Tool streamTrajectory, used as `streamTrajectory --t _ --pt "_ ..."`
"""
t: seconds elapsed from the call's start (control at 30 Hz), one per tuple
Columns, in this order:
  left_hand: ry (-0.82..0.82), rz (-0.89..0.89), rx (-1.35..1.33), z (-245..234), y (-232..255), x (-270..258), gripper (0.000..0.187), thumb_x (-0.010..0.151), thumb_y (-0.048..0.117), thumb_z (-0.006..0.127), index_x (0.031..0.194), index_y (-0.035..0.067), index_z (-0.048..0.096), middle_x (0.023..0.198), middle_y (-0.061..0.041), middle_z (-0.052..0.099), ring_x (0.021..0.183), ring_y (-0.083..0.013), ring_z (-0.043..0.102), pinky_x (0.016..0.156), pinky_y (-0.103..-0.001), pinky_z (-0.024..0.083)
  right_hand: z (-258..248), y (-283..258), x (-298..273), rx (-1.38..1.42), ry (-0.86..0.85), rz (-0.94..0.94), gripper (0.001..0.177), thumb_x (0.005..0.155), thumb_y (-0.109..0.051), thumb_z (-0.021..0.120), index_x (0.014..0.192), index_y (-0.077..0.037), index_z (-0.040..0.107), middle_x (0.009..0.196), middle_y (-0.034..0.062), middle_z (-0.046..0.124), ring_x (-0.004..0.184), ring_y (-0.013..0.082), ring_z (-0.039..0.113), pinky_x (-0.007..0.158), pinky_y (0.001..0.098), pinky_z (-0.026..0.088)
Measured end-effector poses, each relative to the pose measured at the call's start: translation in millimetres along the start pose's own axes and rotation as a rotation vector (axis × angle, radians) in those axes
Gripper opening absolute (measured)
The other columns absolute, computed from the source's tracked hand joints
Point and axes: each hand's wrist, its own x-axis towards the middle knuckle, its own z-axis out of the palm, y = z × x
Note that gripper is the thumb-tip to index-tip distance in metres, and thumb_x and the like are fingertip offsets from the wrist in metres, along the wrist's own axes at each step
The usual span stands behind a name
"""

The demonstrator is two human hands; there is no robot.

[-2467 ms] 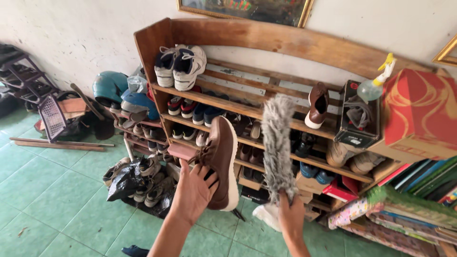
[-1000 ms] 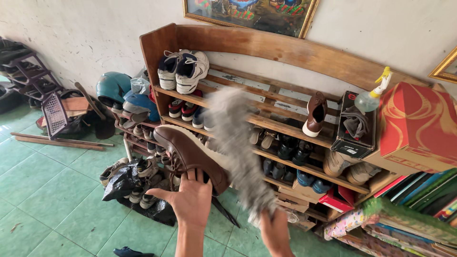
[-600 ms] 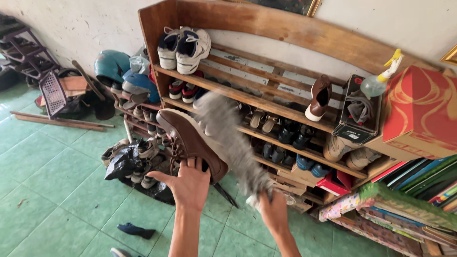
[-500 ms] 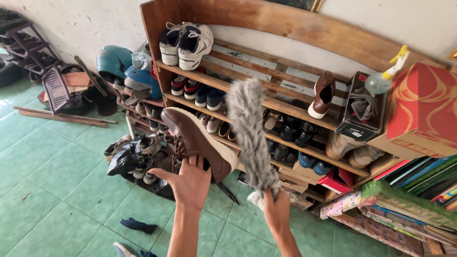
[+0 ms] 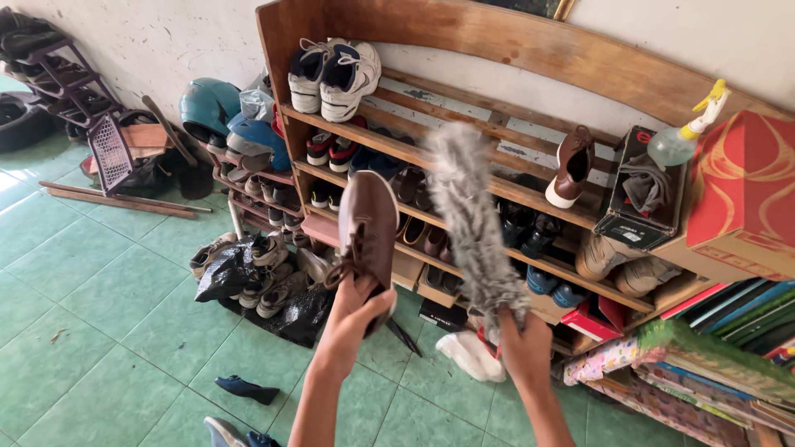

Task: The person cleans a pair of white sneakers using a spray bottle, a duster, and a cloth. They spray the shoes, wipe them with the duster and cloth, and place them on a wooden shoe rack. The person then picks up a pair of brown shoes and wipes them with the duster.

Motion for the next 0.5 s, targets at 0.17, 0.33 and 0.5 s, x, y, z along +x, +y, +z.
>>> streamTrajectory --t 0.17,0.33,0.5 --pt "0.056 0.204 0.794 -12.7 -9.1 1.5 0.055 0.079 0.030 0.086 0.118 -0.002 0.063 0.111 -0.014 0.074 0.104 -0.0270 0.070 0.094 -0.037 0.051 -19.1 -11.7 3.3 -0.084 -0.090 -0.319 0.023 0.084 -0.018 0.065 0.087 0.005 0.069 0.070 0.0199 0.070 0.064 0.0284 0.069 0.062 0.0385 0.051" --pt "0.091 0.319 0.962 -18.3 -11.0 -1.9 0.049 0.082 0.033 0.082 0.113 -0.001 0.063 0.098 -0.020 0.071 0.091 -0.0378 0.067 0.079 -0.044 0.051 -21.0 -18.4 5.1 0.067 -0.018 -0.131 0.026 0.088 -0.018 0.058 0.098 0.003 0.070 0.072 0.0181 0.073 0.064 0.0293 0.069 0.061 0.0396 0.052" --pt "0.329 0.440 1.123 -18.8 -14.3 -2.6 0.022 0.086 0.025 0.077 0.091 0.004 0.072 0.087 -0.015 0.073 0.080 -0.0364 0.068 0.069 -0.047 0.052 -19.7 -22.2 0.8 -0.196 -0.038 -0.264 0.025 0.088 -0.023 0.066 0.089 0.002 0.069 0.075 0.0220 0.070 0.069 0.0349 0.068 0.063 0.0411 0.051"
